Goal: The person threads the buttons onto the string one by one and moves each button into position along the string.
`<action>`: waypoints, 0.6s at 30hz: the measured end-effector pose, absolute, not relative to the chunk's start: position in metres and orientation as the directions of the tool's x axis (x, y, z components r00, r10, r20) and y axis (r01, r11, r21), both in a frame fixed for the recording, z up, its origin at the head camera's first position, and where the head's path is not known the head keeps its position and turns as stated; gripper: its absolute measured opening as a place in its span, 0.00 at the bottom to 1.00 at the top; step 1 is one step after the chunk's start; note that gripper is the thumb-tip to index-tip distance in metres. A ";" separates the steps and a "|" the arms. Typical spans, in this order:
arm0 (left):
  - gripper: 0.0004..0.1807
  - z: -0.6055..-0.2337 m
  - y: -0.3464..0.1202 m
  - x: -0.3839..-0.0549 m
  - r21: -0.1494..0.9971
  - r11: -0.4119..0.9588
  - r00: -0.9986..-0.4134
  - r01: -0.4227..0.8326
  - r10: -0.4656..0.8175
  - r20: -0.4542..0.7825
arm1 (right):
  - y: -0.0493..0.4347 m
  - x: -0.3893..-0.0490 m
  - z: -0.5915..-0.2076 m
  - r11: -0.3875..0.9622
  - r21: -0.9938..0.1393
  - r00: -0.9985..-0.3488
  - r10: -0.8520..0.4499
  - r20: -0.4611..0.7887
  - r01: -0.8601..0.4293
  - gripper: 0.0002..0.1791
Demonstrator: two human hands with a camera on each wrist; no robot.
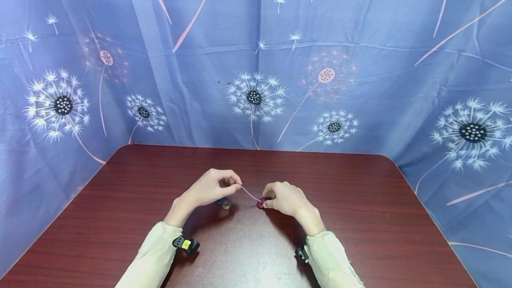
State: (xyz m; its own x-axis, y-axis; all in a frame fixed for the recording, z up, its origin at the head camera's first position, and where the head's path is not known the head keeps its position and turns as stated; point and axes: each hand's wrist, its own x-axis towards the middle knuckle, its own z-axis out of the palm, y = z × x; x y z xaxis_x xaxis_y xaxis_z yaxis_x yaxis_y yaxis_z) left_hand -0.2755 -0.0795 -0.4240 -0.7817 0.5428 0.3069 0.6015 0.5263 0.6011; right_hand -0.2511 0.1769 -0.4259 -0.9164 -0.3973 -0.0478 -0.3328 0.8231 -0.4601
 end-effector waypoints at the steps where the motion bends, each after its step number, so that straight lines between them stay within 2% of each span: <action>1: 0.03 -0.424 -0.079 -0.275 0.601 0.527 -0.782 0.601 0.543 0.306 | 0.176 -0.251 -0.425 0.825 -0.458 -0.919 -0.393 -0.044 -0.331 0.08; 9: 0.02 -0.424 -0.079 -0.276 0.589 0.523 -0.772 0.616 0.550 0.319 | 0.173 -0.249 -0.416 0.823 -0.430 -0.918 -0.394 0.042 -0.373 0.10; 18: 0.02 -0.425 -0.078 -0.276 0.586 0.515 -0.765 0.625 0.553 0.330 | 0.170 -0.247 -0.412 0.769 -0.483 -0.899 -0.424 0.106 -0.420 0.09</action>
